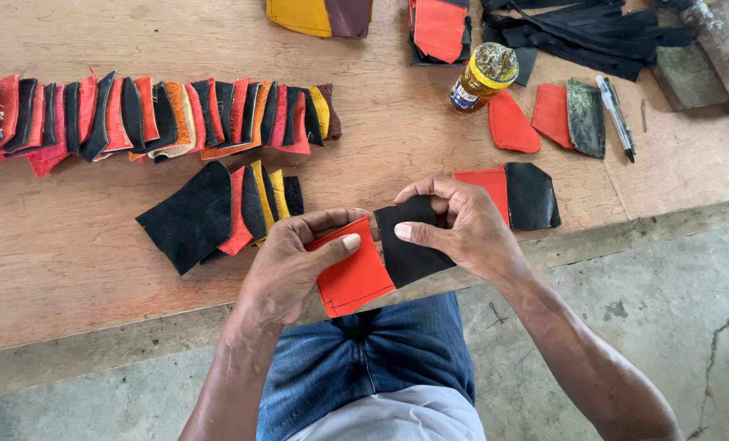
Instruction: The person pairs and stacks small leather scraps of various colors, including red, yellow, and black, by hand on a wooden workbench.
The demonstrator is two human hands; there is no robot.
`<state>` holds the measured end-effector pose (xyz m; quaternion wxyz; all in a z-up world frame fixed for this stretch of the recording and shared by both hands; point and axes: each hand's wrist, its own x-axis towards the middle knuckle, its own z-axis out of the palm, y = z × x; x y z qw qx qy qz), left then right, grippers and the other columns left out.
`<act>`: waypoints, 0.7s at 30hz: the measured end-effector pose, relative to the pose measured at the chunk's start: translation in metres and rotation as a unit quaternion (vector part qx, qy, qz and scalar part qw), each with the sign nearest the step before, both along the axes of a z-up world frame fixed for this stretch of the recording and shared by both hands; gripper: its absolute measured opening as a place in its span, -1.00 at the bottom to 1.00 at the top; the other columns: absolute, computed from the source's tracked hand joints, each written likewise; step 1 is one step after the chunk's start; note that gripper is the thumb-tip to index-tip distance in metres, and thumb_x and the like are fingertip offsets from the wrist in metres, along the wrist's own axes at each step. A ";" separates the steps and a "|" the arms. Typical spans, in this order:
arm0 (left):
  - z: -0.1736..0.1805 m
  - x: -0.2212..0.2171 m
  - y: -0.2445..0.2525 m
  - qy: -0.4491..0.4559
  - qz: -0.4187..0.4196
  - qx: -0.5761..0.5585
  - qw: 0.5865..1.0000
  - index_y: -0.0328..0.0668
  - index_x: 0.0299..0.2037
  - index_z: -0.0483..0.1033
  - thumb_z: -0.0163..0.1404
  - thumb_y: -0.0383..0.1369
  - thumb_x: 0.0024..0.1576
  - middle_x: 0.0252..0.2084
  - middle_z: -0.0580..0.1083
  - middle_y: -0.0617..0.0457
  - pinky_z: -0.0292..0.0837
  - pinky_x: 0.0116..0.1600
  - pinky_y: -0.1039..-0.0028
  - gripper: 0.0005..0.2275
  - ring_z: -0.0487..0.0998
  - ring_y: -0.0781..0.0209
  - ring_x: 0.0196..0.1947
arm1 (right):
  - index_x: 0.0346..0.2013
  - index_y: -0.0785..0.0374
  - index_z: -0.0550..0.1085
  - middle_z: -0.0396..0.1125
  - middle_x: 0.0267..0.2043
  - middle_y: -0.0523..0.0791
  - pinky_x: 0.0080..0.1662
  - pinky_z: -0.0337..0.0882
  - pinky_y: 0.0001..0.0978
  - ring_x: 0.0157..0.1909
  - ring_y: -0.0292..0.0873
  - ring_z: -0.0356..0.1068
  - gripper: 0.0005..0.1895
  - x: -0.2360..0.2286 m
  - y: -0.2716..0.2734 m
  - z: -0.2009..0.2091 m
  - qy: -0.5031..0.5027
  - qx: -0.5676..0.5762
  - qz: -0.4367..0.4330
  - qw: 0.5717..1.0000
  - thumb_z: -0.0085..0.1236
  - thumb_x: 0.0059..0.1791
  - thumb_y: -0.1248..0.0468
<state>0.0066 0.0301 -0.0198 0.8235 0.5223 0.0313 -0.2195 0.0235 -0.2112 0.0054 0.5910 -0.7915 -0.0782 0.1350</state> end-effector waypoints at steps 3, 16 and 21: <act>-0.003 0.001 -0.001 -0.003 0.003 0.007 1.000 -0.51 0.06 0.56 0.15 -0.54 0.08 -0.10 0.62 -0.17 0.65 -0.01 0.46 -0.68 0.64 0.26 -0.18 | -0.02 0.31 0.50 0.54 -0.26 -0.13 -0.18 0.50 -0.57 -0.23 -0.40 0.49 -0.62 0.001 0.000 -0.004 0.016 0.016 -0.002 1.000 0.36 -0.10 0.31; -0.005 0.004 0.006 -0.046 -0.027 0.014 0.998 -0.46 0.10 0.54 0.07 -0.54 0.15 -0.01 0.59 -0.08 0.55 0.11 0.49 -0.70 0.60 0.30 -0.06 | 0.01 0.36 0.49 0.52 -0.24 -0.13 -0.15 0.50 -0.59 -0.23 -0.40 0.47 -0.69 0.009 -0.002 -0.011 0.061 0.100 0.016 0.993 0.25 -0.03 0.38; -0.007 0.012 0.011 0.014 -0.054 -0.025 0.998 -0.49 0.10 0.52 0.00 -0.60 0.15 -0.01 0.58 -0.12 0.57 0.09 0.45 -0.71 0.61 0.26 -0.07 | 0.07 0.37 0.50 0.48 -0.25 -0.19 -0.19 0.47 -0.62 -0.26 -0.45 0.44 -0.70 0.016 -0.012 -0.012 0.076 0.084 0.065 0.991 0.15 0.05 0.33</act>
